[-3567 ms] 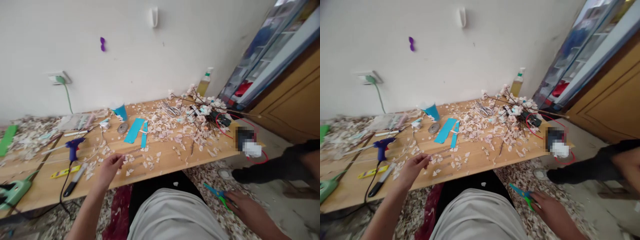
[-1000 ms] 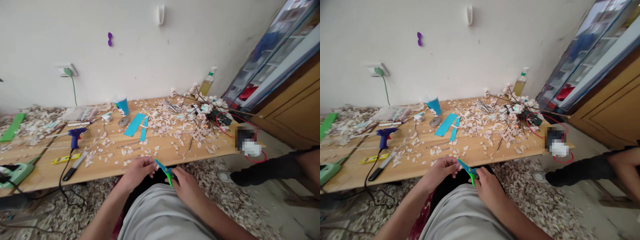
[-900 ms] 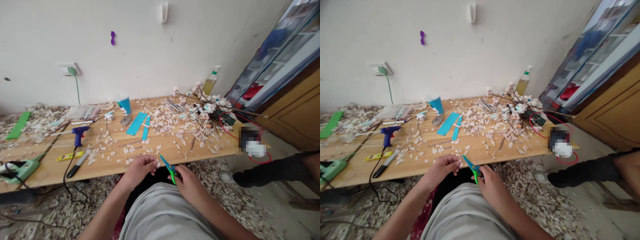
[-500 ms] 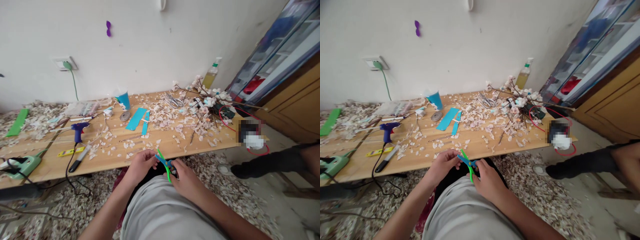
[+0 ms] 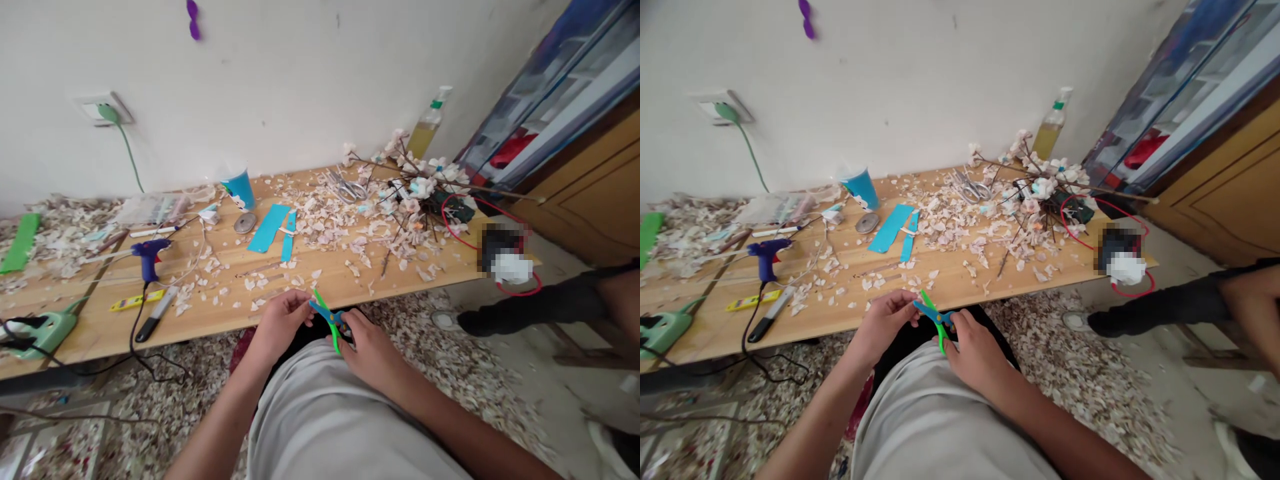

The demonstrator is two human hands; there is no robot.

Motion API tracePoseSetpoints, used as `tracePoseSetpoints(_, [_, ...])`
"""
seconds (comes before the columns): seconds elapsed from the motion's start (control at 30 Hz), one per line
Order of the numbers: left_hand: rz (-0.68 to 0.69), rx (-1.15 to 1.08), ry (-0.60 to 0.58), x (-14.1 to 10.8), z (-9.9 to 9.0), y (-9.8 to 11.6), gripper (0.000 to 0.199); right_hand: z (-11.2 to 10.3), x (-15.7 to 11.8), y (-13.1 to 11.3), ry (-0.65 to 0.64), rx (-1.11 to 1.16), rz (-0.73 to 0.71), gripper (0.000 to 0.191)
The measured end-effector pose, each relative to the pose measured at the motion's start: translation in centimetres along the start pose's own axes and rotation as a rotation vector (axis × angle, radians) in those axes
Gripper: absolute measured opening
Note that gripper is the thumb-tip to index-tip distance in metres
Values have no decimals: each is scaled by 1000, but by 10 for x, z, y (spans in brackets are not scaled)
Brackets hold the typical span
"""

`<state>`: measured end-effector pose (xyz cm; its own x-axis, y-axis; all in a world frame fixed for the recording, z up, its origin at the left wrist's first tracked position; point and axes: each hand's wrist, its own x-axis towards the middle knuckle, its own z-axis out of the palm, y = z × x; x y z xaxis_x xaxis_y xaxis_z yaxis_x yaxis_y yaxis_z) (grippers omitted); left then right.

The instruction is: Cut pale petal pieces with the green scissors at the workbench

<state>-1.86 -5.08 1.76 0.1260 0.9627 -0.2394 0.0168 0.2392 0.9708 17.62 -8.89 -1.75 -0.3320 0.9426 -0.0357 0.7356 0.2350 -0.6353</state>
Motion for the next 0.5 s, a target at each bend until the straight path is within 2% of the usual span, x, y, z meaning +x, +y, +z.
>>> tracePoseSetpoints(0.4, [-90,35,67,20,-7,-8,29,7,25,2,-64,-60,50,17])
tracePoseSetpoints(0.5, [-97,75,31,22,-12,-9,25,6,28,2,-80,-77,44,17])
